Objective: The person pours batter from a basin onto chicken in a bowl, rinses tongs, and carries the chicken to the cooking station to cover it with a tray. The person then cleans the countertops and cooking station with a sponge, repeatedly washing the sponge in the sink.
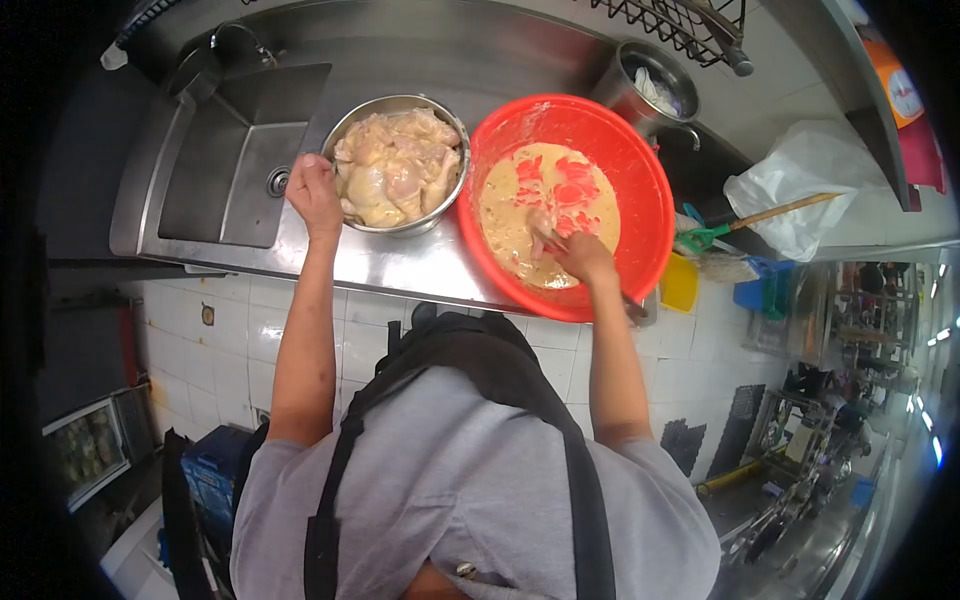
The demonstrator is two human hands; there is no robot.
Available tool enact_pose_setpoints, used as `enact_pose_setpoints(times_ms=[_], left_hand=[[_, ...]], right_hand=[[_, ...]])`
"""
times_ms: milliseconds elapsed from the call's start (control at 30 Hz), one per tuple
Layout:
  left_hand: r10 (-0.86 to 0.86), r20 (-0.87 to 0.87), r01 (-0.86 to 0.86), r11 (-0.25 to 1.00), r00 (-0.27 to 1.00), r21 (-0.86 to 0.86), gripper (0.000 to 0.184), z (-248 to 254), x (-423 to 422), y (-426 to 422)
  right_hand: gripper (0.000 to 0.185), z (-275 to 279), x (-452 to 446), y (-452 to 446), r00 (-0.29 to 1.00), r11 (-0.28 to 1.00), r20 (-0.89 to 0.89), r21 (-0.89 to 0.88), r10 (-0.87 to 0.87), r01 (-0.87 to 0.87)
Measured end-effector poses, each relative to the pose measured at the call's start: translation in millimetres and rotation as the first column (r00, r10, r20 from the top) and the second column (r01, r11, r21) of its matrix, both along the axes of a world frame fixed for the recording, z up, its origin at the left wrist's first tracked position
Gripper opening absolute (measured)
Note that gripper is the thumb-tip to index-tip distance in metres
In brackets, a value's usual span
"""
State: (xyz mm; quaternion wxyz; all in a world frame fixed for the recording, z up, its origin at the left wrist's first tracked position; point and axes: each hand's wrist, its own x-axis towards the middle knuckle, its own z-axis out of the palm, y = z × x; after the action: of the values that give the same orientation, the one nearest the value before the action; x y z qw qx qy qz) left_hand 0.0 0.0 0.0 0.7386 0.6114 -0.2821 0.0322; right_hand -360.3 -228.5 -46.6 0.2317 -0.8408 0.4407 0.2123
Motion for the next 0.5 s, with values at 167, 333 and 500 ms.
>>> enact_pose_setpoints(times_ms=[167, 333, 500], left_hand=[[0.025, 0.077, -0.026, 1.0, 0.997, 0.012, 0.039, 4, 1, -2], [0.001, 0.045, -0.001, 1.0, 0.999, 0.014, 0.04, -2, 2, 0], [-0.145, -0.194, 0.111, 0.978, 0.97, -0.178, 0.038, -2, 12, 8]], right_hand=[[0.03, 6, 50, 50, 0.981, 0.966, 0.069, -0.199, 0.18, -0.163], [0.028, 21, 22, 18, 0.979, 0.934, 0.082, 0.293, 0.187, -0.203], [0.022, 40, -20, 2, 0.978, 0.814, 0.185, 0.58, -0.097, -0.029]])
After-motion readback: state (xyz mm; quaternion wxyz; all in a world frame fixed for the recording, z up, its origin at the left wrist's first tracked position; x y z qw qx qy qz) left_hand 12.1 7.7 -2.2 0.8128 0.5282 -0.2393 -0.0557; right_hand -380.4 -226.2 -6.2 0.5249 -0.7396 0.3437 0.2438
